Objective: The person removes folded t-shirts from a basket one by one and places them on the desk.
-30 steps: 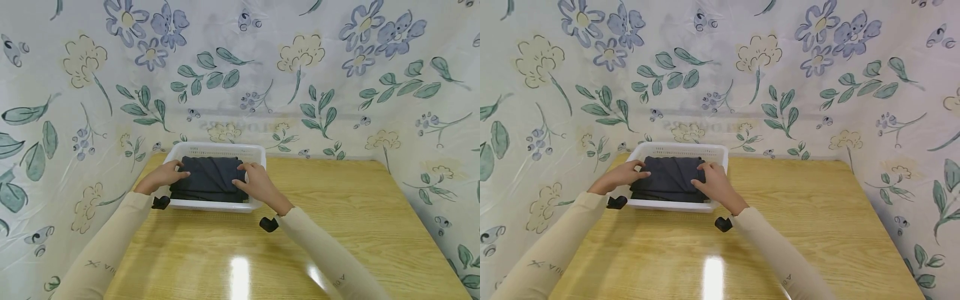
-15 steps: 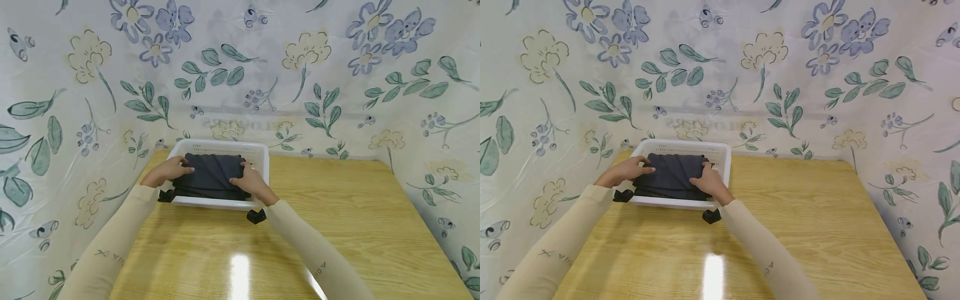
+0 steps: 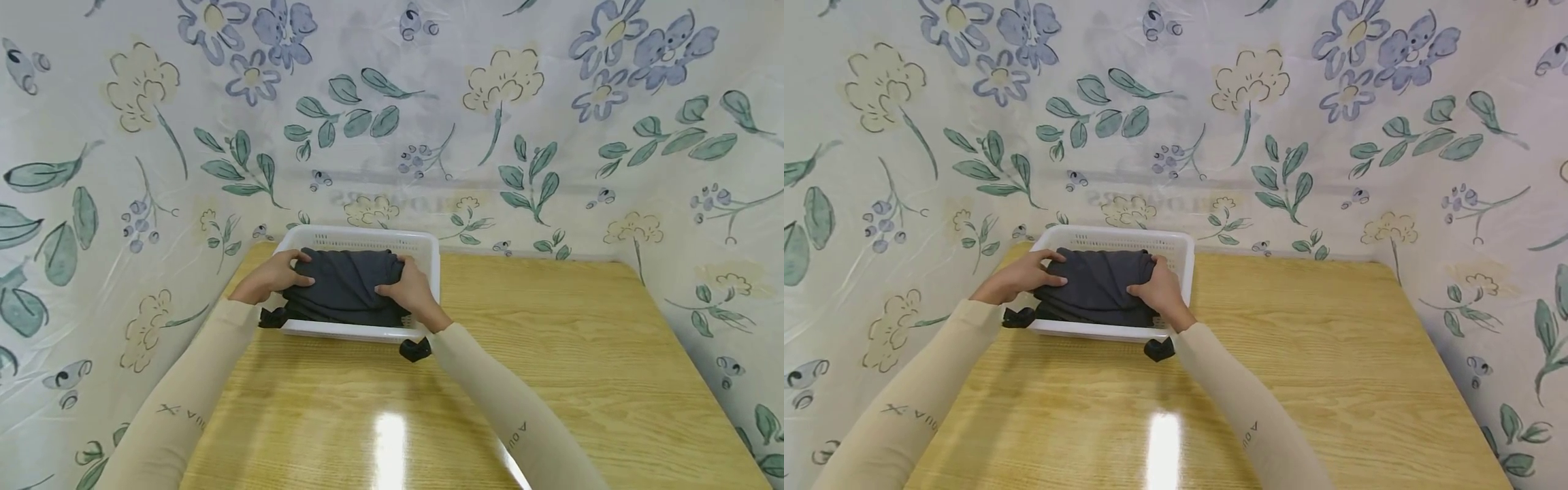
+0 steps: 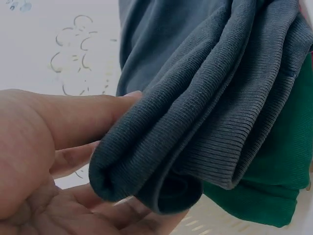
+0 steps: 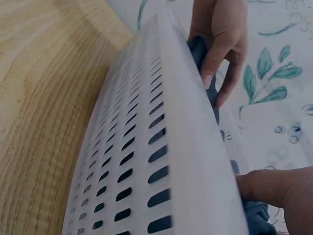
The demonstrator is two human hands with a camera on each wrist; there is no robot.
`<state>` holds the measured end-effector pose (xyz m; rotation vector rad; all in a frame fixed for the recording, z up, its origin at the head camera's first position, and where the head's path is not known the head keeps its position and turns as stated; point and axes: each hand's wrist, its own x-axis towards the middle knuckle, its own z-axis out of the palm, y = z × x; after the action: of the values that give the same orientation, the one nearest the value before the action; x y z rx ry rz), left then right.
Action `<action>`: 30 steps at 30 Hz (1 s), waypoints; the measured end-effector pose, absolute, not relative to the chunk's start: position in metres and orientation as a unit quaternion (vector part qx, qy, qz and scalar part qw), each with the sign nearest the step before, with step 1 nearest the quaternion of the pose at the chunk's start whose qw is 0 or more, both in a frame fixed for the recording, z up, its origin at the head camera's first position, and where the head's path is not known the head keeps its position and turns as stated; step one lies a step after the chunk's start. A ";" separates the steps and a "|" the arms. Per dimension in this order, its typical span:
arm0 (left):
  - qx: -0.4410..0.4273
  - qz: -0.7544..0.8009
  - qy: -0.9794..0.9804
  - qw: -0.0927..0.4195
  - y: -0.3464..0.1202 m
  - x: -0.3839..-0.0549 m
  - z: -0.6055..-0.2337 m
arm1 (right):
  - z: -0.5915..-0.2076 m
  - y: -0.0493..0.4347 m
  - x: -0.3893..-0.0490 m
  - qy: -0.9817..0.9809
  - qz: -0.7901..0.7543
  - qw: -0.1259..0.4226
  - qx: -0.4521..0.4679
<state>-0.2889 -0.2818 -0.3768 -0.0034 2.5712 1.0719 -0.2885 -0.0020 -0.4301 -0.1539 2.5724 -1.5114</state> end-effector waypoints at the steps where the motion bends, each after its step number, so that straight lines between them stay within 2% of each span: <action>1: -0.001 0.378 0.910 0.171 -0.282 -0.288 -0.377 | -0.430 -0.002 -0.289 0.856 -0.509 0.078 -0.050; 8: 0.014 0.373 0.918 0.137 -0.278 -0.285 -0.372 | -0.431 -0.003 -0.290 0.855 -0.506 0.101 -0.053; 13: 0.017 0.374 0.913 0.162 -0.276 -0.286 -0.370 | -0.434 -0.002 -0.290 0.851 -0.514 0.092 -0.057; 20: 0.010 0.338 0.915 0.219 -0.278 -0.284 -0.373 | -0.433 -0.004 -0.287 0.856 -0.503 0.050 -0.102; 24: 0.012 0.350 0.913 0.210 -0.279 -0.285 -0.373 | -0.427 -0.005 -0.286 0.863 -0.486 0.037 -0.134; 30: 0.009 0.401 0.896 0.191 -0.281 -0.289 -0.371 | -0.425 -0.003 -0.289 0.854 -0.497 0.077 -0.135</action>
<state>-0.2887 -0.2808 -0.3709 0.0263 2.5155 1.1267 -0.2887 -0.0027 -0.4249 -0.4057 2.5588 -1.4889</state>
